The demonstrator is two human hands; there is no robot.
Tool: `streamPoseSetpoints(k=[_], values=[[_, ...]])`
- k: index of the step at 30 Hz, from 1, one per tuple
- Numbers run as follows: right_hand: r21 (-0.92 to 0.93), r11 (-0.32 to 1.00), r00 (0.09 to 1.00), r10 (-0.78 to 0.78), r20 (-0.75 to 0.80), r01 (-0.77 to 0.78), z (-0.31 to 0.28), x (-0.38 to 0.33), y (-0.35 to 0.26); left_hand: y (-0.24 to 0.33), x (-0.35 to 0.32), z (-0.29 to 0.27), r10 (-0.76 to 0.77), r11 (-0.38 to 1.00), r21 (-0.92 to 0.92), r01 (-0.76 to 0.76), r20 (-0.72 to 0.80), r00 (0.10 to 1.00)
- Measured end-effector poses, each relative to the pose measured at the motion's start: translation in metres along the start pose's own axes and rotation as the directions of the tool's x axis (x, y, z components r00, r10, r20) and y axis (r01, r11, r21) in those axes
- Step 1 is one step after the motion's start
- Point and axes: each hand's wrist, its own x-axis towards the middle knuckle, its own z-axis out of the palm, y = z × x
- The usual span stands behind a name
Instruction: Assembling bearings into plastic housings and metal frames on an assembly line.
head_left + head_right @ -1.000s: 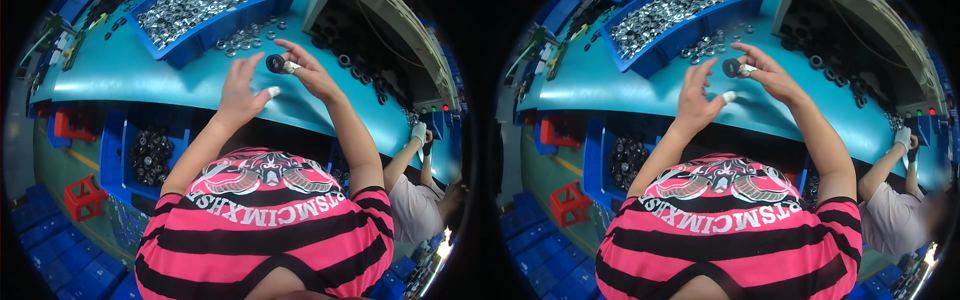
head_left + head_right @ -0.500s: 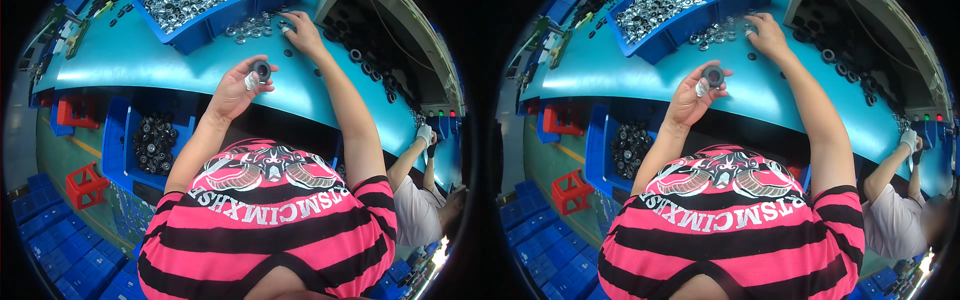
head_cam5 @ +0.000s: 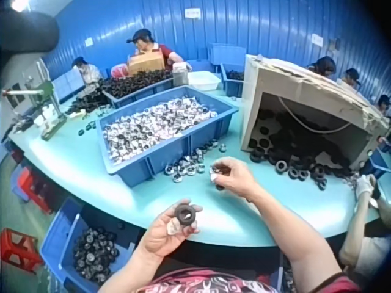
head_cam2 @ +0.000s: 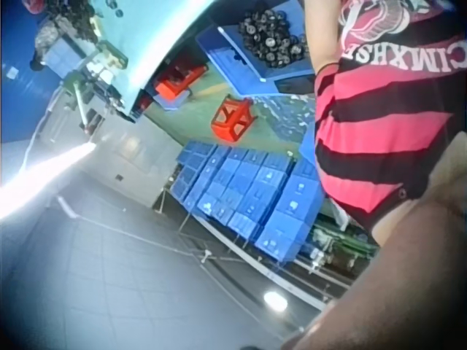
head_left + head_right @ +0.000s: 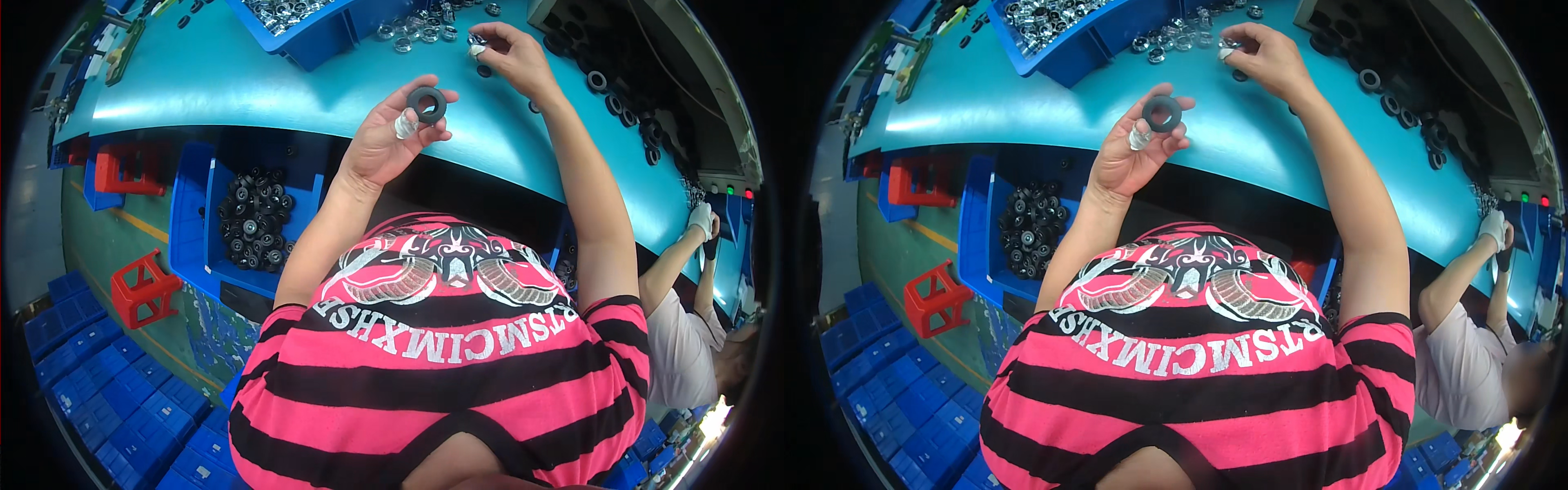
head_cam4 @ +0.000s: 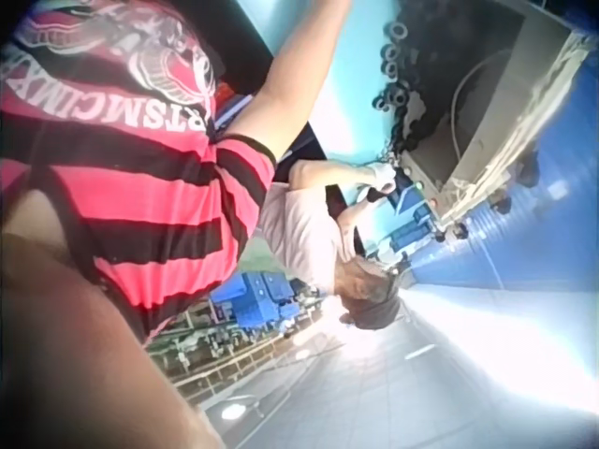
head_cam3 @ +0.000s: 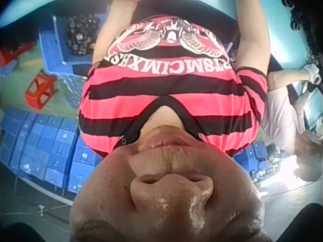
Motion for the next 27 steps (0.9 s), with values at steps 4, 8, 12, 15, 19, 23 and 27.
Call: streamPoseSetpoints(k=[4,8,12,15,19,23,27], values=[[0.455,0.890,0.995,-0.035,0.096,-0.012,0.000,-0.028,-0.039,0.003,0.002,0.002,0.008,1.000,-0.018,-0.008,-0.032,0.999],[0.582,0.813,0.987,-0.077,0.138,-0.018,0.007,-0.047,-0.054,0.007,0.002,-0.001,0.025,1.000,0.004,-0.025,-0.078,0.997],[0.568,0.820,0.980,-0.167,0.112,0.075,0.016,-0.059,-0.058,0.011,0.001,0.008,0.034,0.993,-0.103,-0.048,-0.140,0.990],[0.559,0.815,0.975,-0.217,0.052,0.152,0.026,-0.063,-0.059,0.010,0.000,0.004,0.049,0.993,-0.097,-0.063,-0.138,0.989],[0.459,0.833,0.941,-0.338,-0.022,0.309,0.031,-0.065,-0.062,0.008,0.002,0.010,0.076,0.997,0.011,-0.075,-0.183,0.980],[0.312,0.866,0.917,-0.396,-0.048,0.391,0.032,-0.066,-0.067,0.006,0.003,0.012,0.081,0.993,0.099,-0.063,-0.195,0.977],[0.215,0.875,0.901,-0.430,-0.066,0.433,0.032,-0.066,-0.067,0.003,0.005,0.008,0.079,0.975,0.219,-0.027,-0.230,0.970]])
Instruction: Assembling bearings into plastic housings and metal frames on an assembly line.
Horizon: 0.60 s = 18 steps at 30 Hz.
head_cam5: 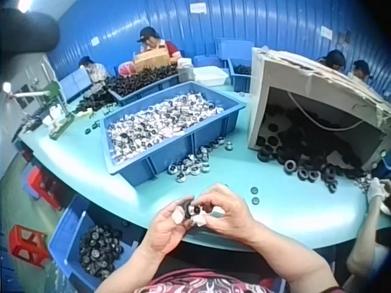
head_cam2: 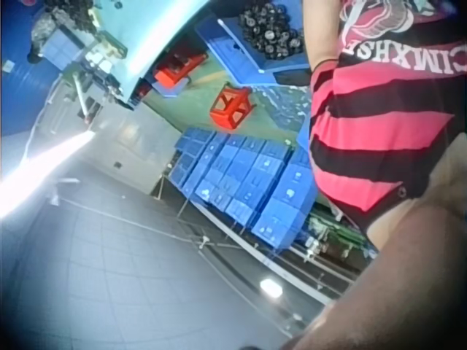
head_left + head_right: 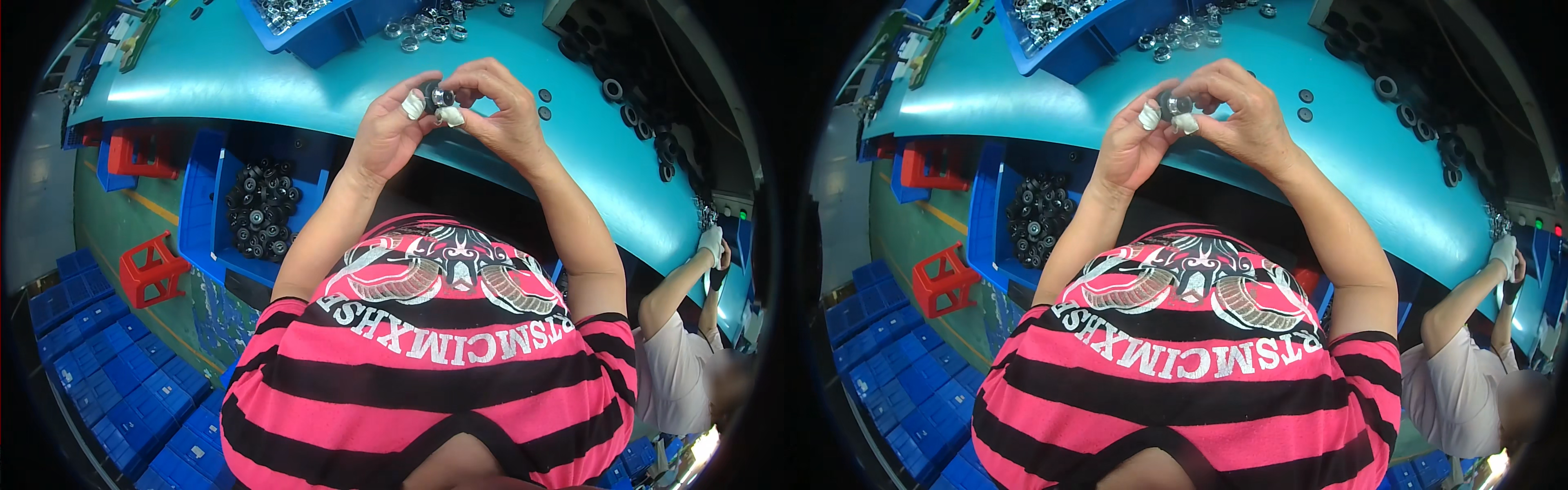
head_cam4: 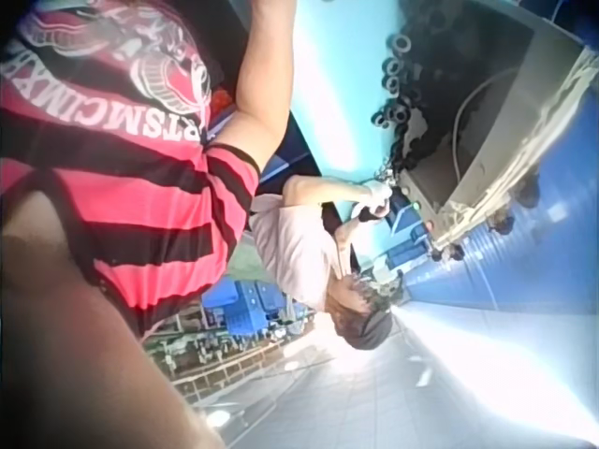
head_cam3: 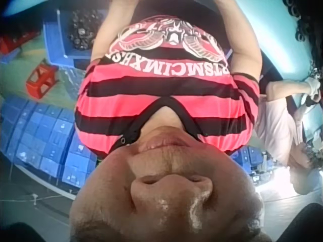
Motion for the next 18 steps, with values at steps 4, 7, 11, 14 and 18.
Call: streamPoseSetpoints(k=[4,7,11,14,18], values=[[-0.079,0.997,1.000,-0.011,-0.012,0.010,0.001,-0.002,0.001,0.002,0.001,0.009,0.009,0.998,0.069,-0.007,-0.028,1.000],[-0.134,0.991,0.999,-0.035,-0.040,0.030,0.010,-0.007,0.007,-0.003,0.001,0.024,0.064,0.954,0.296,-0.035,-0.090,0.994],[-0.166,0.986,1.000,0.022,0.010,-0.020,0.013,-0.009,0.007,-0.014,0.005,0.025,0.138,0.900,0.431,-0.071,-0.127,0.982],[0.085,0.985,0.987,0.149,0.058,-0.153,0.004,-0.005,0.003,-0.009,0.003,0.026,0.073,0.973,0.228,-0.028,-0.192,0.979],[0.299,0.887,0.936,0.330,0.126,-0.353,-0.002,-0.007,0.020,-0.003,0.001,0.017,0.089,0.971,0.235,-0.041,-0.197,0.976]])
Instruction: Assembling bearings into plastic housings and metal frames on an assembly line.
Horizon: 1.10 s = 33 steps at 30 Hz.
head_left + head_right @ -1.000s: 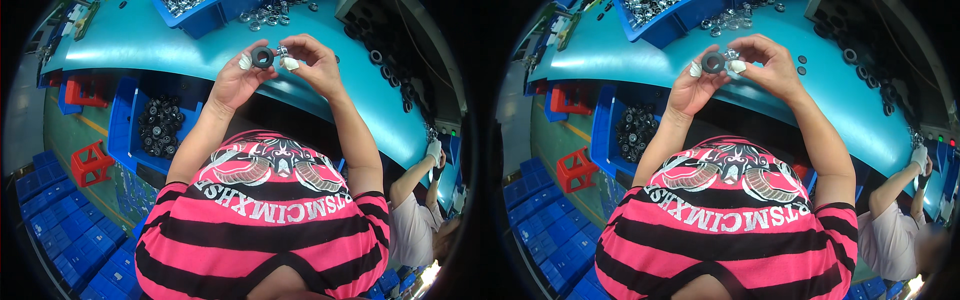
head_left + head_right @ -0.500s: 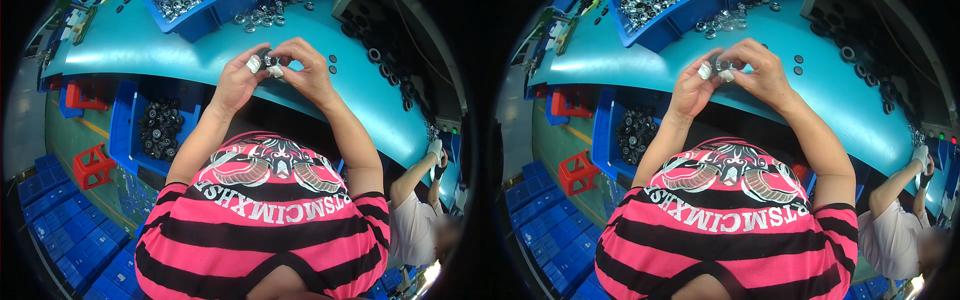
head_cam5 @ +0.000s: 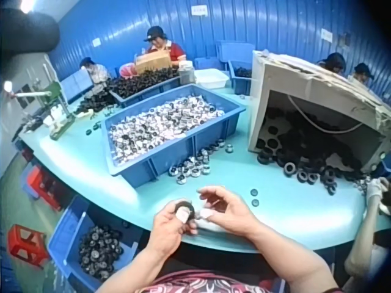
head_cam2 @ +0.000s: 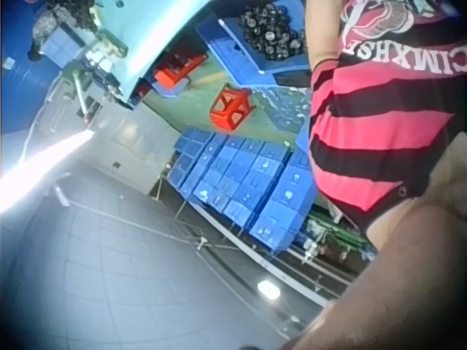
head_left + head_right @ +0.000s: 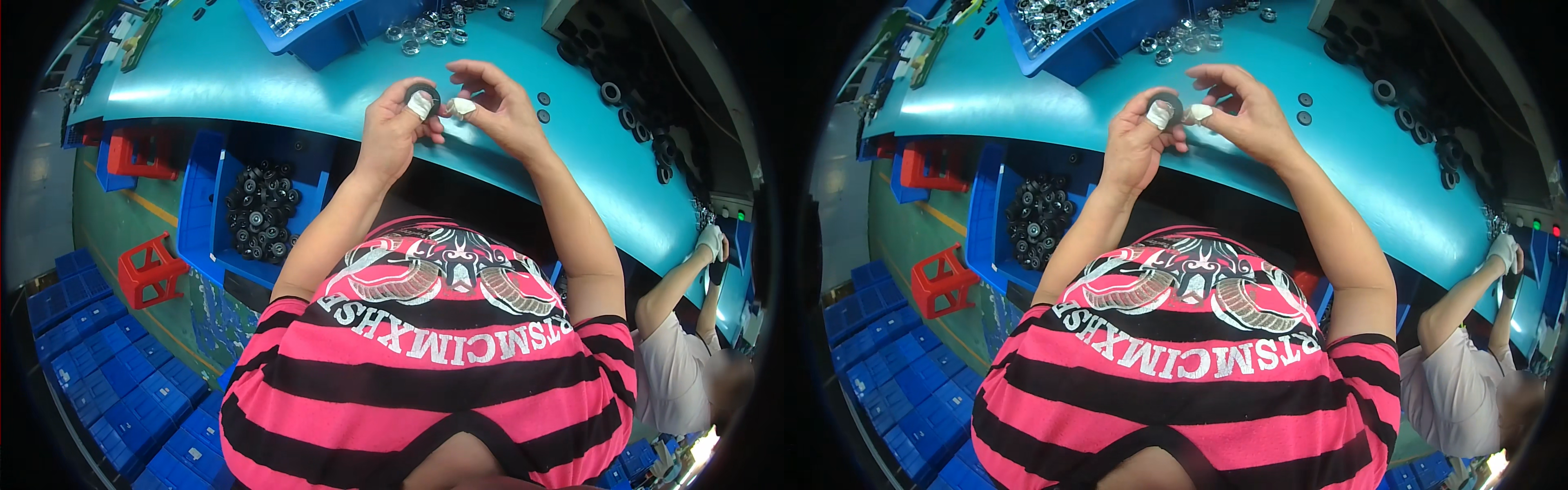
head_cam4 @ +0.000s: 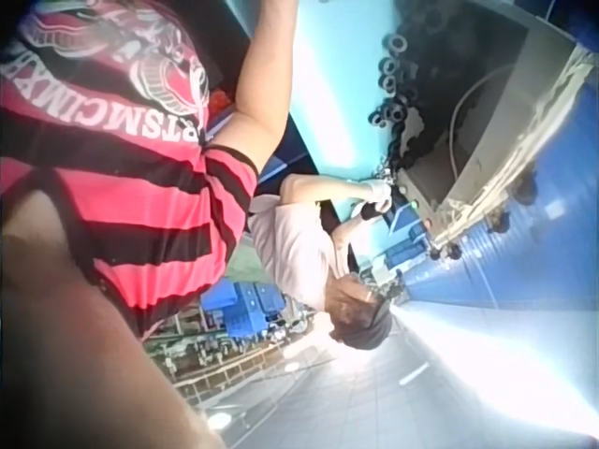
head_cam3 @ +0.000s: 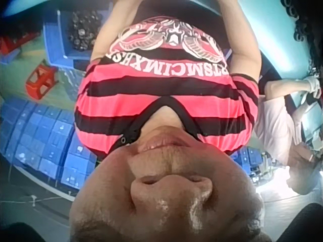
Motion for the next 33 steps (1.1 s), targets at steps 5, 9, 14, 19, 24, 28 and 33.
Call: streamPoseSetpoints(k=[5,9,14,19,24,28,33], values=[[0.083,0.983,0.969,0.143,0.201,-0.162,0.004,-0.002,-0.001,0.004,-0.003,0.002,0.027,0.998,0.055,-0.027,0.007,1.000],[0.048,0.979,0.954,0.180,0.241,-0.197,0.003,-0.004,-0.002,0.002,-0.004,0.000,0.039,0.990,0.136,-0.035,-0.024,0.999],[-0.062,0.998,0.980,0.034,0.194,-0.022,0.009,-0.009,-0.001,-0.011,0.002,0.007,0.354,0.835,0.468,-0.289,-0.054,0.934],[-0.027,0.993,0.985,0.121,0.120,-0.118,0.004,-0.005,0.008,0.020,0.006,0.003,-0.113,0.924,0.366,0.108,-0.007,0.994],[0.001,0.961,0.957,0.274,0.096,-0.276,0.001,0.001,0.002,0.019,0.004,-0.001,-0.162,0.973,0.187,0.136,0.134,0.978],[-0.003,0.951,0.948,0.309,0.077,-0.310,0.001,0.001,-0.001,0.020,0.004,0.002,-0.155,0.964,0.240,0.118,0.142,0.978],[0.037,0.972,0.968,0.228,0.101,-0.233,-0.002,0.000,0.008,0.017,0.011,0.001,-0.126,0.951,0.293,0.101,0.068,0.990]])
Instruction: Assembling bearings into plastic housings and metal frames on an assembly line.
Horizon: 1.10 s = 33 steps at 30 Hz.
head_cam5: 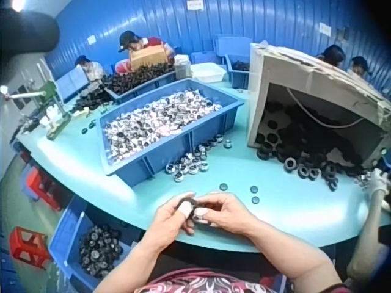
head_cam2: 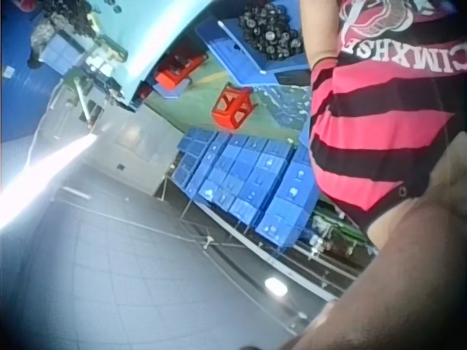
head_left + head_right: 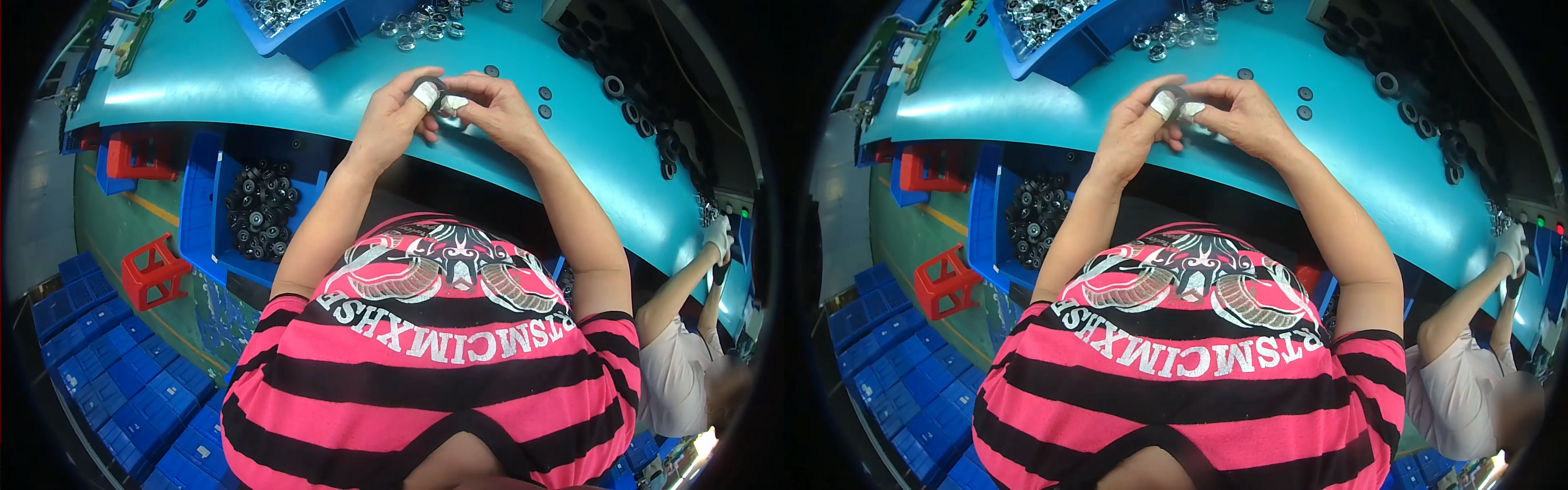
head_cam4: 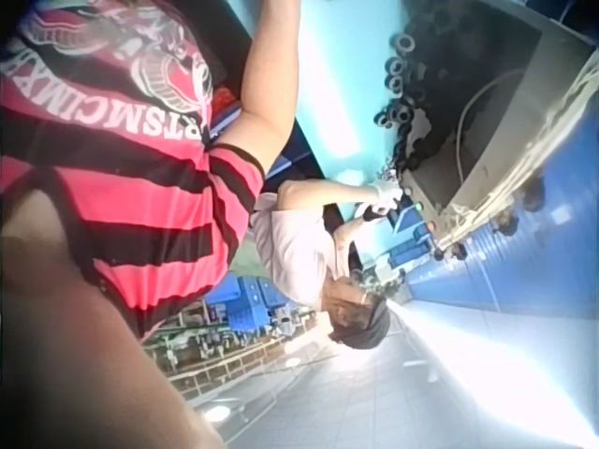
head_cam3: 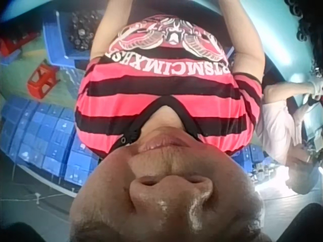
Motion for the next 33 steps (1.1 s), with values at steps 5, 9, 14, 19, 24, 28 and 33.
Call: streamPoseSetpoints(k=[5,9,14,19,24,28,33], values=[[0.065,0.998,0.999,-0.022,0.030,0.020,0.004,-0.002,0.000,-0.003,0.001,-0.003,0.004,0.996,0.094,0.001,-0.056,0.998],[0.061,0.997,0.999,0.034,0.027,-0.036,-0.002,0.001,-0.001,-0.002,0.000,-0.003,0.004,0.998,-0.065,-0.001,0.041,0.999],[0.032,0.997,0.997,0.073,0.007,-0.073,-0.010,0.004,-0.005,-0.005,-0.002,0.000,0.071,0.992,-0.105,-0.063,0.068,0.995],[0.049,0.997,0.998,0.055,-0.011,-0.054,-0.008,0.005,-0.002,-0.001,-0.004,-0.001,0.081,0.996,-0.051,-0.079,0.053,0.995],[0.018,0.997,0.997,0.070,-0.028,-0.070,-0.014,0.003,0.006,0.002,-0.017,-0.009,0.118,0.992,0.058,-0.116,-0.043,0.992],[-0.240,0.969,0.998,0.046,-0.038,-0.054,-0.049,0.001,-0.028,0.003,-0.054,-0.061,0.188,0.969,0.183,-0.164,-0.126,0.974],[-0.793,0.603,0.916,-0.264,-0.302,-0.087,-0.135,0.015,-0.058,-0.027,-0.132,-0.177,0.229,0.836,0.545,0.054,-0.438,0.869]])
